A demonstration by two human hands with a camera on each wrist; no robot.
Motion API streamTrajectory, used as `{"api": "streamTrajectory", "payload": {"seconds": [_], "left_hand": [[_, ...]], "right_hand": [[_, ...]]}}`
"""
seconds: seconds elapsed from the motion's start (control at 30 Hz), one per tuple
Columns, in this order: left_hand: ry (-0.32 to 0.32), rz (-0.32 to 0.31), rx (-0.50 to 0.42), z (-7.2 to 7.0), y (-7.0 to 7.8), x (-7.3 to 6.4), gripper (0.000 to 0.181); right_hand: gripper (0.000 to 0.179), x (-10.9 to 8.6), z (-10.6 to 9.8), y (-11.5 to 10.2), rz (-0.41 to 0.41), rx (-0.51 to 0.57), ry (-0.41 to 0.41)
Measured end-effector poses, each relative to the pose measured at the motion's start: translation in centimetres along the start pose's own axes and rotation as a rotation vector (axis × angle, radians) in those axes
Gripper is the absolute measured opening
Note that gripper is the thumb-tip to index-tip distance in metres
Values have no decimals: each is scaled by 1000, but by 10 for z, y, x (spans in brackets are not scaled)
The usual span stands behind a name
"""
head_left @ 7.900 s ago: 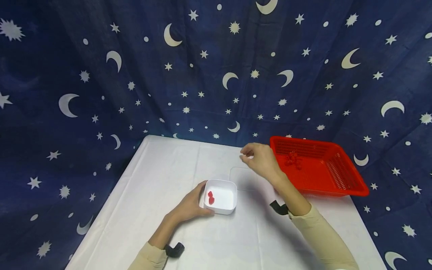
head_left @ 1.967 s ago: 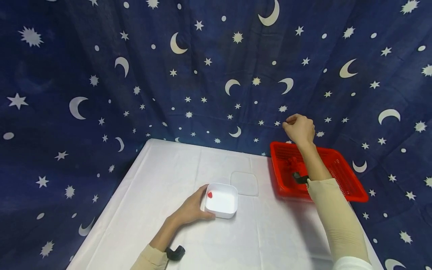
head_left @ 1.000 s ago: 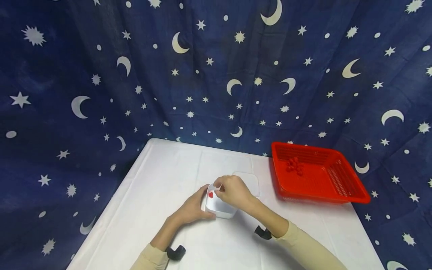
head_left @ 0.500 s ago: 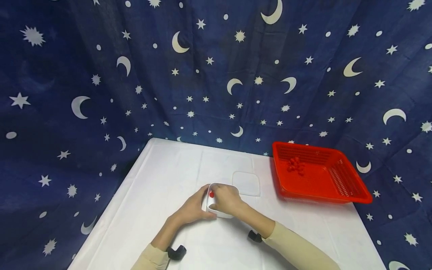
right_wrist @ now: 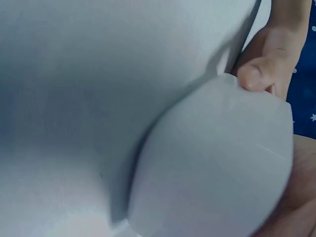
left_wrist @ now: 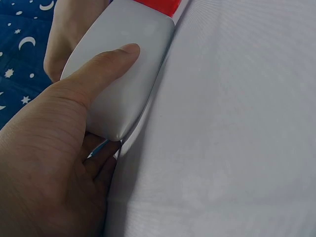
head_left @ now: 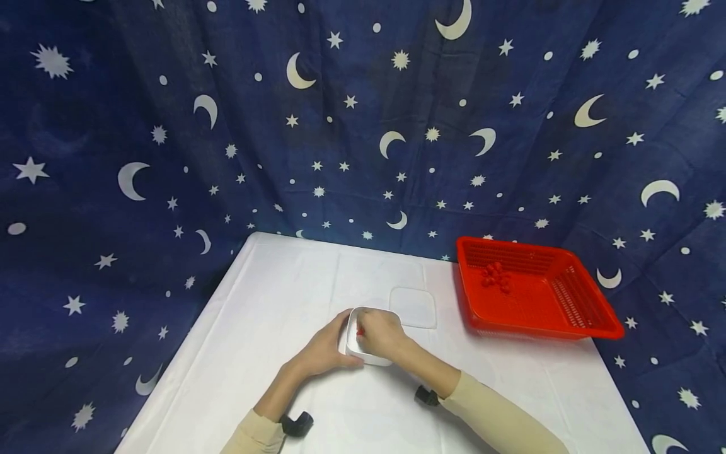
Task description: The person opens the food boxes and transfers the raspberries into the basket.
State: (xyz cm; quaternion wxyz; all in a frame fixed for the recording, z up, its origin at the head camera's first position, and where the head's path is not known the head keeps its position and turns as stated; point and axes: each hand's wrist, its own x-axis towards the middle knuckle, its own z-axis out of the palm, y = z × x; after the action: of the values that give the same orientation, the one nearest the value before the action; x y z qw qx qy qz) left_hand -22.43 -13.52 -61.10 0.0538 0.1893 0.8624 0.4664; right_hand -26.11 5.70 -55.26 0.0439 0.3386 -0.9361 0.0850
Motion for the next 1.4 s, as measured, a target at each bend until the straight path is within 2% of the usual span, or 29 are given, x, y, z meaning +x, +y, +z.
{"api": "streamTrajectory", "payload": {"seconds": [0.2, 0.37, 0.43, 0.53, 0.63, 0.7, 0.8, 0.87, 1.13, 1.27, 1.4], "left_hand": [[10, -5, 13, 0, 1, 0, 125], [11, -4, 15, 0, 1, 0, 124], [6, 0, 9, 0, 1, 0, 124], [-1, -3, 3, 1, 1, 0, 123], [0, -3, 0, 1, 2, 0, 123], [6, -4, 8, 1, 1, 0, 123], [17, -12, 25, 2, 1, 1, 124], [23, -23, 40, 2, 1, 1, 125], [39, -39, 70, 2, 2, 2, 128], [39, -27, 57, 2, 1, 2, 126], [34, -17, 40, 2, -1, 2, 124]], "right_hand": [[16, -6, -13, 1, 29, -56, -106], [15, -6, -18, 4, -11, -33, -220], [15, -6, -21, 6, -12, 17, -252], [13, -6, -30, 8, 40, 145, -287], [14, -5, -45, 14, 99, 271, -288], [15, -2, -56, 21, 115, 317, -279], [16, 2, -75, 37, 137, 359, -225], [15, 3, -89, 50, 169, 373, -160], [19, -8, -142, 114, 372, 586, 216], [24, -16, -159, 145, 446, 538, 374], [29, -22, -176, 173, 512, 532, 474]]}}
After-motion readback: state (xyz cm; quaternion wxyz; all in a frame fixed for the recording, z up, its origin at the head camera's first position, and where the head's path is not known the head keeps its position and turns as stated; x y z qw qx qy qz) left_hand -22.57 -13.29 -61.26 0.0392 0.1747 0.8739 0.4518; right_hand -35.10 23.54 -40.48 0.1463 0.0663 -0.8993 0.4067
